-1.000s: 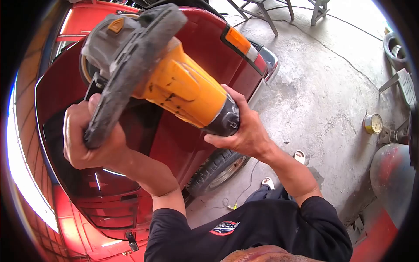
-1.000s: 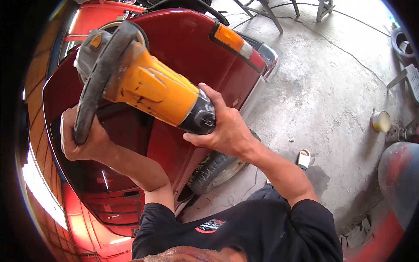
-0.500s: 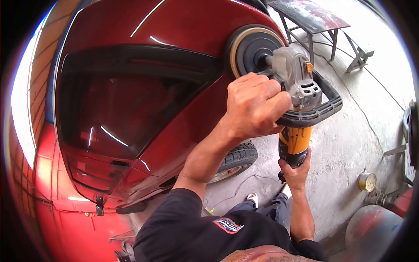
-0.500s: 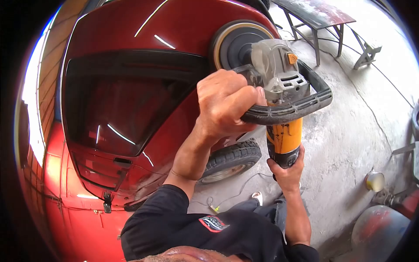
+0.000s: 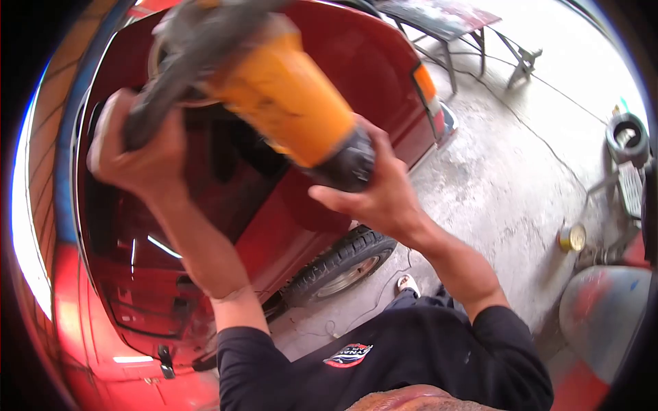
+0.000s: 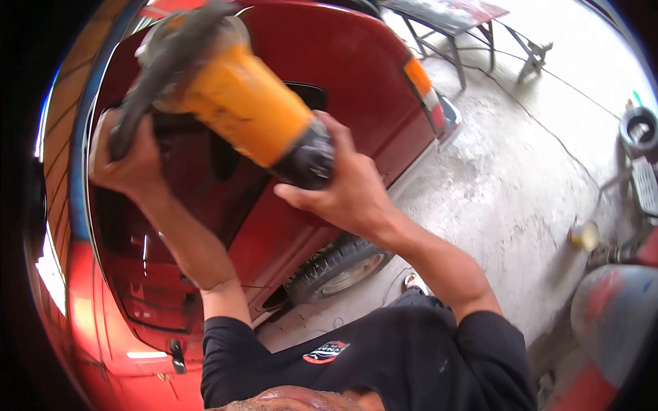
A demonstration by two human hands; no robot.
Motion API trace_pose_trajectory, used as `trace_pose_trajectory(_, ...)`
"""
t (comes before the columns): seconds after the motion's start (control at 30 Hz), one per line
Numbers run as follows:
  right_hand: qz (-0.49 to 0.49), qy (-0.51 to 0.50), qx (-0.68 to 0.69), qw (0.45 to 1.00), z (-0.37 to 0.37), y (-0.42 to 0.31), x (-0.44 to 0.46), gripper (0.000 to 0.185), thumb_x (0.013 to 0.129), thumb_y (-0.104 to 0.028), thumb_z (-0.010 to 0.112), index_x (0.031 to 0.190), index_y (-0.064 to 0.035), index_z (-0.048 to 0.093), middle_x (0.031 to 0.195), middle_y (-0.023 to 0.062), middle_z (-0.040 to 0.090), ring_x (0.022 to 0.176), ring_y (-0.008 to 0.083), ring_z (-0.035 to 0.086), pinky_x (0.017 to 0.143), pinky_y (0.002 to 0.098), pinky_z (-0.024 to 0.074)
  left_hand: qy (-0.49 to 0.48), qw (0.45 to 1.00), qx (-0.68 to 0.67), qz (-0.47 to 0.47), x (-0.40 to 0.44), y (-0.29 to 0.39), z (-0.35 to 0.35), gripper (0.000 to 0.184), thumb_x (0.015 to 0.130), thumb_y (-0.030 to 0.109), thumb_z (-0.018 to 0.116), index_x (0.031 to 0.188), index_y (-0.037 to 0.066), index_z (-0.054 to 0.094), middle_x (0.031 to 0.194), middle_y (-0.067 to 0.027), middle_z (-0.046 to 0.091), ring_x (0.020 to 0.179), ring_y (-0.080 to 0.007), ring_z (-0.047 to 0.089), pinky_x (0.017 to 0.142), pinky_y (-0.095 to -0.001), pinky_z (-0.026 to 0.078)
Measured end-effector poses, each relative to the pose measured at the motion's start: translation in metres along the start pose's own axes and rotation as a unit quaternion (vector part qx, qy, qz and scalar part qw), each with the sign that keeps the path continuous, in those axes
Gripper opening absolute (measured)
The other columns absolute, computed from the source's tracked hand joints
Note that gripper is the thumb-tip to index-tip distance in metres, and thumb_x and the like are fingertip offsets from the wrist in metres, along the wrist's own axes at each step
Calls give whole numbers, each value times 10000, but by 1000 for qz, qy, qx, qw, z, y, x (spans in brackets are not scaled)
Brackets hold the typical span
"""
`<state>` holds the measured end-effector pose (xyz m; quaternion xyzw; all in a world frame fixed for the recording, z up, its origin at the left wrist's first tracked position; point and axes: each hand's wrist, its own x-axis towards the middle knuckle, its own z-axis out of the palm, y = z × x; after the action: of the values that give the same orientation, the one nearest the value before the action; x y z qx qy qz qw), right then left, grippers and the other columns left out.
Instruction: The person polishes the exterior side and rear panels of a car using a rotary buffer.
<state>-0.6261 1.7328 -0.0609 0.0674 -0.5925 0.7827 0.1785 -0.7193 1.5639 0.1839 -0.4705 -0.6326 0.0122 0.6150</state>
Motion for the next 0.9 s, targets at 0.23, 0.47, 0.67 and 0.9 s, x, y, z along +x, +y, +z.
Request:
trace_pose_trajectory(0.23,-3,-54,-34,998,27,-27,23,1043,748,-300,946,1549,-36,332,1157,209,737,1078,279,738,999,394,561,7,995,56,-88,3,-68,-35,248,741,81,919,908,-34,776,812,-74,773,687,-160,709,662,-294,562)
trace_pose_trajectory(0.47,33,33,26,999,-3,19,-22,1053,753,-306,924,1563,-35,307,1145,249,735,1120,348,732,995,405,560,-57,998,-17,-33,-4,35,9,187,732,74,840,732,49,655,642,-77,583,550,-237,591,578,-302,502)
trace_pose_trajectory(0.67,56,134,19,989,-46,70,-73,891,728,-193,927,1436,18,427,1216,127,665,1058,206,680,961,340,547,-74,972,-215,-54,-19,124,68,203,737,52,797,679,78,604,603,-73,509,519,-260,551,520,-344,459)
trace_pose_trajectory(0.9,128,151,16,980,-61,80,-97,870,738,-202,919,1433,5,437,1192,126,697,1084,192,679,976,338,532,-86,963,-248,-66,-41,148,89,203,737,21,758,666,81,577,602,-77,559,544,-280,605,526,-364,501)
